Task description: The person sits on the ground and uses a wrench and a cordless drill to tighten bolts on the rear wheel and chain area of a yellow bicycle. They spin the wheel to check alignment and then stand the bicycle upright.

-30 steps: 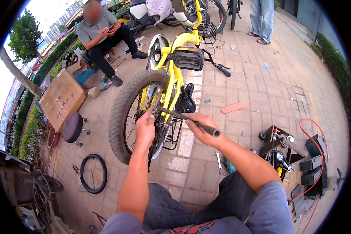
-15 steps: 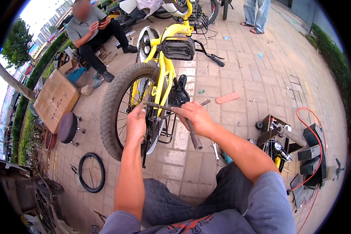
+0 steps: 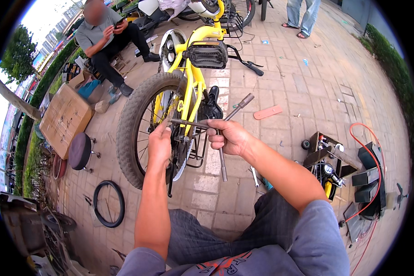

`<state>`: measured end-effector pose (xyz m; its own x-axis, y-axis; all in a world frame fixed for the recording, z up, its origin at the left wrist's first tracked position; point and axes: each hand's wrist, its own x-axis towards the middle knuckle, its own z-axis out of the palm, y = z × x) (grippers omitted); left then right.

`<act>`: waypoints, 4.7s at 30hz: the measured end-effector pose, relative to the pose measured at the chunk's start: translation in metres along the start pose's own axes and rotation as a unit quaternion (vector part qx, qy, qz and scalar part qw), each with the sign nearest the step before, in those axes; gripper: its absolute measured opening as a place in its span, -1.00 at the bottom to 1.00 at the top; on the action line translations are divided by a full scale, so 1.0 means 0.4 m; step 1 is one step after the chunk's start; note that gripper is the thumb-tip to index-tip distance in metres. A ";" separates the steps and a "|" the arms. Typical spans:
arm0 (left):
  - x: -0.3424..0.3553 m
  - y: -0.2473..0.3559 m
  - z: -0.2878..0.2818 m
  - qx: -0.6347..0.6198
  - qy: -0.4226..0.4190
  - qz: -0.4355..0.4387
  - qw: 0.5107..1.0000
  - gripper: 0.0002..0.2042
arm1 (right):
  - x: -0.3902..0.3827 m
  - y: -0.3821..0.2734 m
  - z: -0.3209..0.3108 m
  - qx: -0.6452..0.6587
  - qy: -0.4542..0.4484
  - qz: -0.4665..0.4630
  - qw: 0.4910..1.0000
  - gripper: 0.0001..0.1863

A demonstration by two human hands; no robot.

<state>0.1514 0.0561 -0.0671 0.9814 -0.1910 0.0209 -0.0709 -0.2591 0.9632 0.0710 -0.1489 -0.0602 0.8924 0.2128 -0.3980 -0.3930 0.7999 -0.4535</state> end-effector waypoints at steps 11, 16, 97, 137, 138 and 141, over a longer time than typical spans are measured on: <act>0.006 -0.007 0.004 -0.021 0.004 -0.019 1.000 -0.66 | -0.037 0.049 0.005 -0.644 0.004 -0.388 0.659 -0.73; 0.001 -0.010 0.021 -0.017 0.022 0.004 1.000 -0.66 | -0.009 0.049 -0.010 -0.670 -0.009 -0.475 0.571 -0.76; -0.130 0.158 -0.031 0.454 0.040 0.218 0.863 -0.67 | 0.164 0.034 0.024 -0.593 0.172 -0.574 0.537 -0.70; -0.031 0.121 -0.010 -0.238 0.022 -0.014 0.971 -0.43 | 0.229 0.050 0.078 -0.613 0.096 -0.514 0.592 -0.34; -0.028 0.118 -0.012 -0.231 0.023 -0.013 0.973 -0.44 | 0.231 0.050 0.077 -0.609 0.094 -0.516 0.595 -0.34; -0.024 0.127 -0.010 -0.214 0.028 -0.010 0.976 -0.46 | 0.228 0.043 0.077 -0.614 0.085 -0.505 0.600 -0.34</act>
<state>0.1391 0.0484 -0.0172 0.9907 -0.1356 0.0049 0.0170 0.1596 0.9870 0.1526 -0.0985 -0.0799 0.8182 -0.1759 0.5474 0.3702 -0.5672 -0.7357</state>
